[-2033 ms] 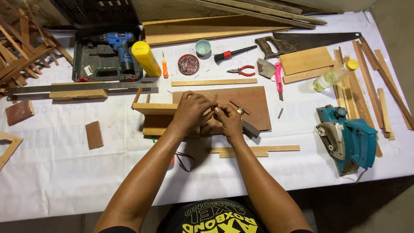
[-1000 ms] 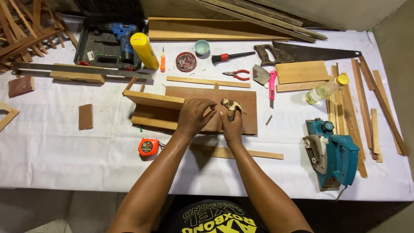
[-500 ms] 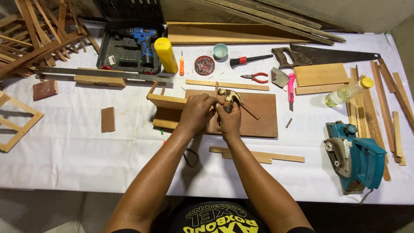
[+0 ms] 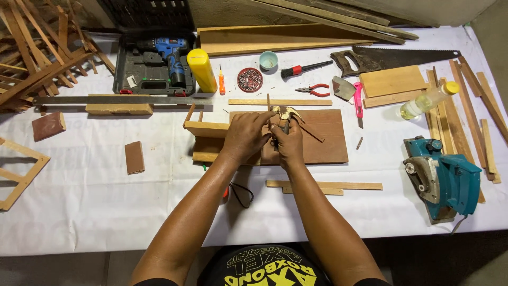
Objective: Assembling and gluing wooden pieces together to form a structure, using a hammer and tape measure.
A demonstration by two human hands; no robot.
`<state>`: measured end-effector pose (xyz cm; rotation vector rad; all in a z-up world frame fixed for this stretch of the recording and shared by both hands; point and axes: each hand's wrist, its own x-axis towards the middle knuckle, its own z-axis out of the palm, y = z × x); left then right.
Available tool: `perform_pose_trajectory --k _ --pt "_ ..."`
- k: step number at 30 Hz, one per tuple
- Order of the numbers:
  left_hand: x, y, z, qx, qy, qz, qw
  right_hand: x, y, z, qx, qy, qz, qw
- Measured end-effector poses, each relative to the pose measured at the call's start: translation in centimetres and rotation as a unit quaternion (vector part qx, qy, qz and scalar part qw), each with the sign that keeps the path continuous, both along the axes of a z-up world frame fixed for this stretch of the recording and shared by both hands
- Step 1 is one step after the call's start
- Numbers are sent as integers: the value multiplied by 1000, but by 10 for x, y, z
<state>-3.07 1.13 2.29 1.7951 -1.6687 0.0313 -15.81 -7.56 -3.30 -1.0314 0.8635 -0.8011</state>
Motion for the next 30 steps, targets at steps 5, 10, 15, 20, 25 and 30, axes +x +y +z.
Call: perform_pose_trajectory --k 5,10,15,20,25,30 --pt "13 4 -19 6 -23 1 1000 7 2 -9 28 4 -14 1000" --pt "20 5 -36 40 14 -5 999 14 9 -17 47 -24 -34 998" --pt "23 4 -45 22 48 -20 998 16 12 -16 94 -61 -25 993" --pt "25 2 -36 32 57 -26 997 19 14 -16 105 -55 -32 992" --pt "28 0 -38 32 73 -41 996 20 15 -21 94 -56 -34 993" --pt "29 -1 -35 65 105 -34 992 17 17 -17 107 -48 -22 993"
